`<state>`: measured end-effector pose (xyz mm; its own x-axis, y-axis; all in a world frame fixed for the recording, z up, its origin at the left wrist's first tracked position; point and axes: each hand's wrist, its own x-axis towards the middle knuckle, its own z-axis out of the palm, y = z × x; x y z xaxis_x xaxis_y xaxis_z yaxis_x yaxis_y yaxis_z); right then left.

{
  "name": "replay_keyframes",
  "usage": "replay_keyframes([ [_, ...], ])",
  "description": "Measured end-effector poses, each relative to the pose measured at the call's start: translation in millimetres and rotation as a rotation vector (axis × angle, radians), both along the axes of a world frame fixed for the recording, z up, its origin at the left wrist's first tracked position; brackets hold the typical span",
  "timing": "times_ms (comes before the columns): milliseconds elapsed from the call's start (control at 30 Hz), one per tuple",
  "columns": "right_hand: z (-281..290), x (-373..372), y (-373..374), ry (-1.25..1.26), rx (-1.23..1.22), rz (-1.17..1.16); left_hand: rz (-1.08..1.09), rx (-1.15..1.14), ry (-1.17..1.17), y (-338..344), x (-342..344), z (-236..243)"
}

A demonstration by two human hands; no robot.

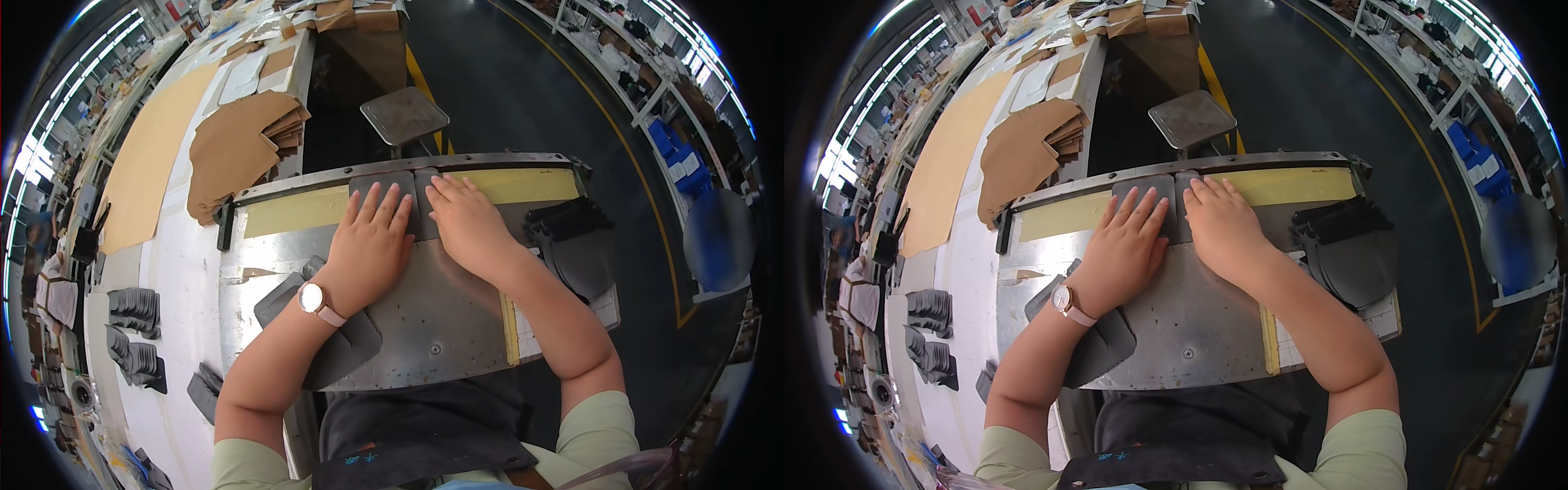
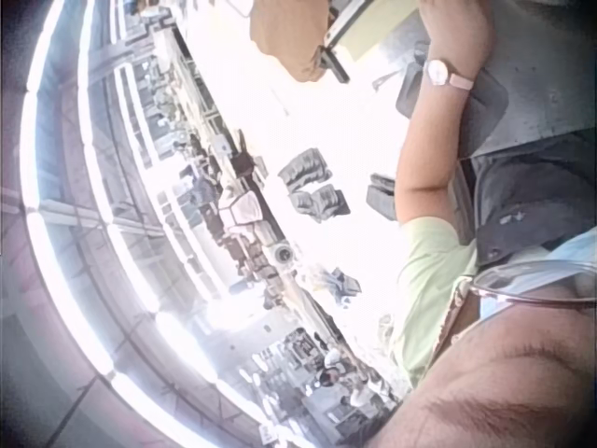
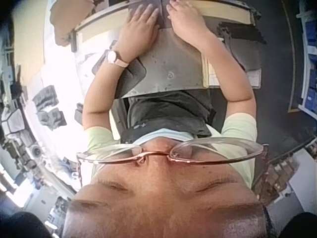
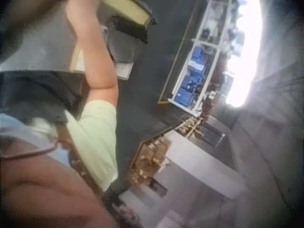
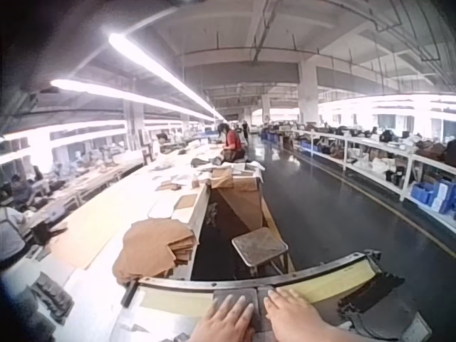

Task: The person folds and presses leather pieces against a metal guide by hand, attaches strips to the panels, and stacks the folded pieces on the workstation.

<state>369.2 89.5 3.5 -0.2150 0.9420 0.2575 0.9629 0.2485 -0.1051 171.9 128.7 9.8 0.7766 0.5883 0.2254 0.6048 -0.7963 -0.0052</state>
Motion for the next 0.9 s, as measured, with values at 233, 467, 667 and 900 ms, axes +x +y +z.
replay_keyframes([
  [233,-8,-1,1,0.027,0.031,0.063,-0.001,-0.054,0.048,-13,1,-3],
  [467,-14,0,11,0.063,0.057,0.084,0.030,-0.014,0.008,-5,1,-8],
  [667,-15,1,9,0.053,0.019,0.083,0.024,-0.026,0.022,-3,0,-9],
  [900,-13,-2,11,0.055,0.055,0.062,0.004,-0.009,-0.070,5,1,-14],
])
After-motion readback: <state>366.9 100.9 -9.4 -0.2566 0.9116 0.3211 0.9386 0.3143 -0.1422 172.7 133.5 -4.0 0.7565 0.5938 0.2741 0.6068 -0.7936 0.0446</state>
